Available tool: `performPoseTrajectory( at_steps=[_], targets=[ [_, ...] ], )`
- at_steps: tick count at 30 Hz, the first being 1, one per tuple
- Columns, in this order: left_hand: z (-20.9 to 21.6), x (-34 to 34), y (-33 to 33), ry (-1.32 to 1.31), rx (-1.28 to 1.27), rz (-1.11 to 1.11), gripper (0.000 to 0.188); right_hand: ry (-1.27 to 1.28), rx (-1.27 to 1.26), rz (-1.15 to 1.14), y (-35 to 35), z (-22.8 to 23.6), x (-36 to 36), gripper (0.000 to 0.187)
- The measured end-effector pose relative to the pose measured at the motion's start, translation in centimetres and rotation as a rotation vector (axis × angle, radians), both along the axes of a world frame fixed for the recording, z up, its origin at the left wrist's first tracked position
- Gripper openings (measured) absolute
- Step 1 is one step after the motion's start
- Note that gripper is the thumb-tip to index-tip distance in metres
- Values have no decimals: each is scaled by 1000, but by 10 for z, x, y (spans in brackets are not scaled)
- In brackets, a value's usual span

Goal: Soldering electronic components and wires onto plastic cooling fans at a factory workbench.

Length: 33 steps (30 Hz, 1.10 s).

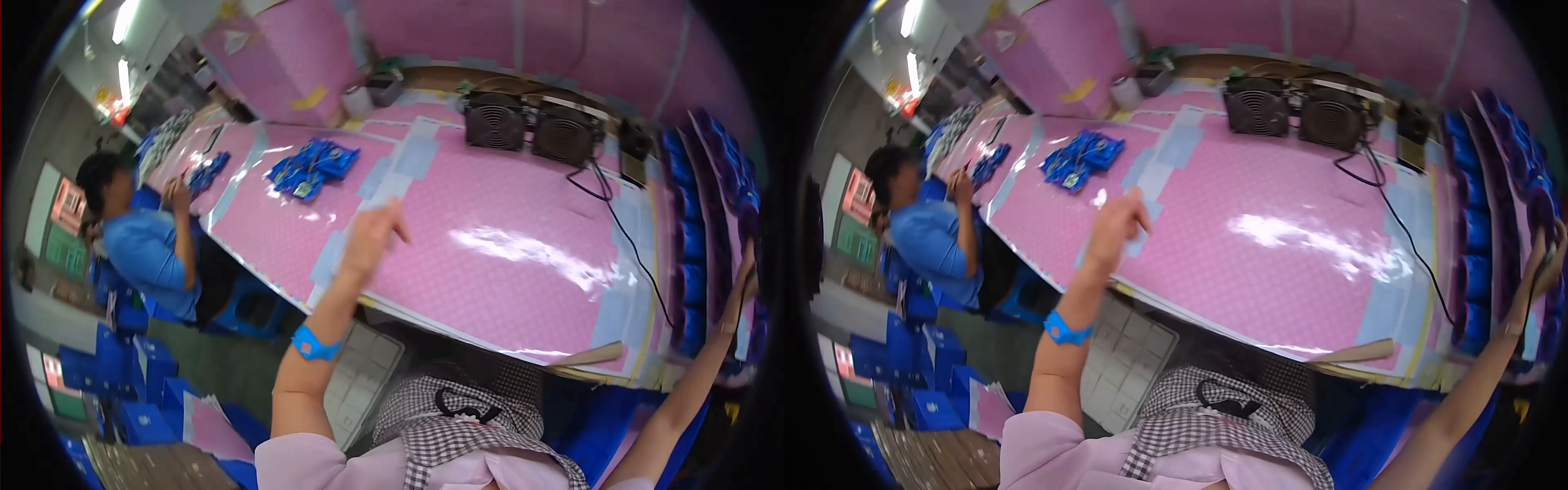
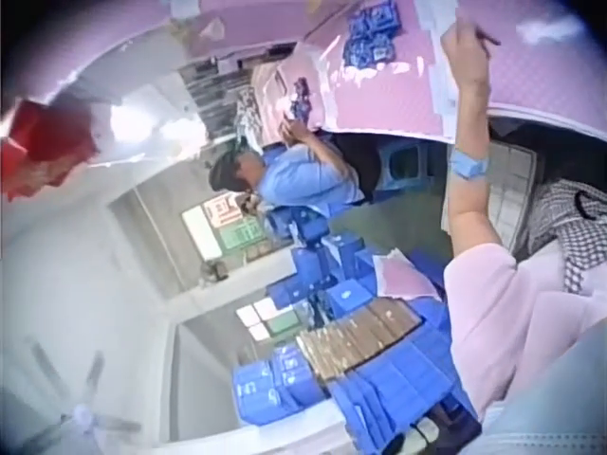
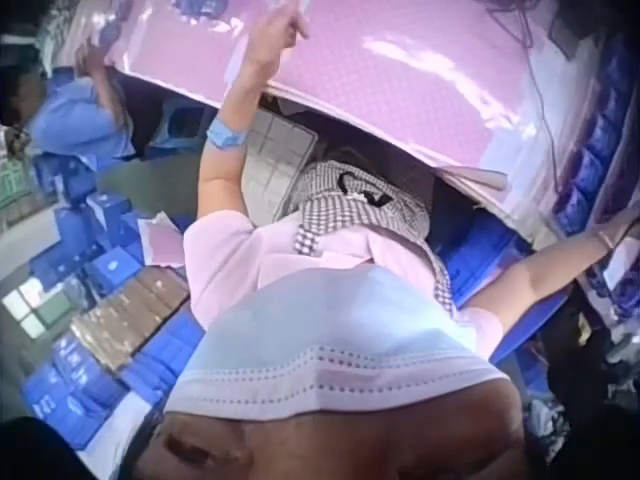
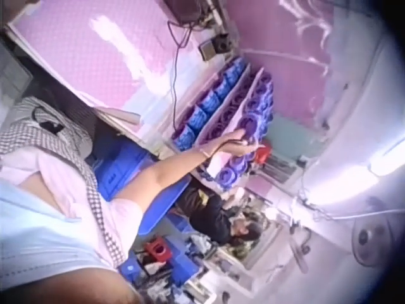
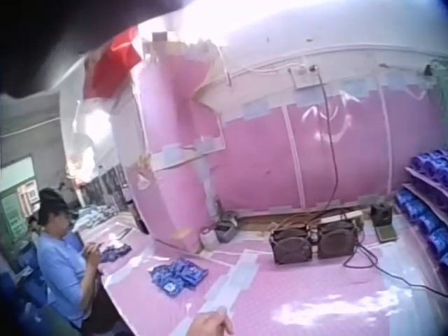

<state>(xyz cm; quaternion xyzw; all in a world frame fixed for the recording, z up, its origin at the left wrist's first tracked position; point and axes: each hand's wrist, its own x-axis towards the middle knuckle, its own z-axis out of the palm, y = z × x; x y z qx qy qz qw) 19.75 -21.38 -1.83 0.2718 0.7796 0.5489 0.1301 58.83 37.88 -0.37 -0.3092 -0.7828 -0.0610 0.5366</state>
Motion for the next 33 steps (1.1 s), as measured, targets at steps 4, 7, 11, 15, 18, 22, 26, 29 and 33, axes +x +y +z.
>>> performPoseTrajectory(
  at_steps=[4,7,11,15,18,22,26,29,33],
  targets=[
    [-21,50,11,-643,397,-300,37,92,-136,251,-191,3,-66,26],
    [-29,86,30,-521,382,-188,24,-135,-396,542,-319,-19,-129,48],
    [-39,104,59,381,-40,-248,28,-258,-478,790,-367,-56,-152,46],
    [-62,112,74,404,-119,-246,24,-391,-441,816,-366,-41,-145,40],
    [-56,122,78,326,-118,-263,22,-611,-537,838,-351,-26,-144,32],
    [-53,123,80,413,-137,-283,20,-590,-666,828,-336,-6,-155,25],
    [-71,114,55,398,-220,-272,24,-476,-541,775,-317,10,-160,22],
    [-61,119,49,473,-184,-280,22,-445,-602,858,-290,-6,-170,24],
    [-69,128,26,501,-167,-217,16,-320,-596,509,-284,-21,-174,26]
  ],
)
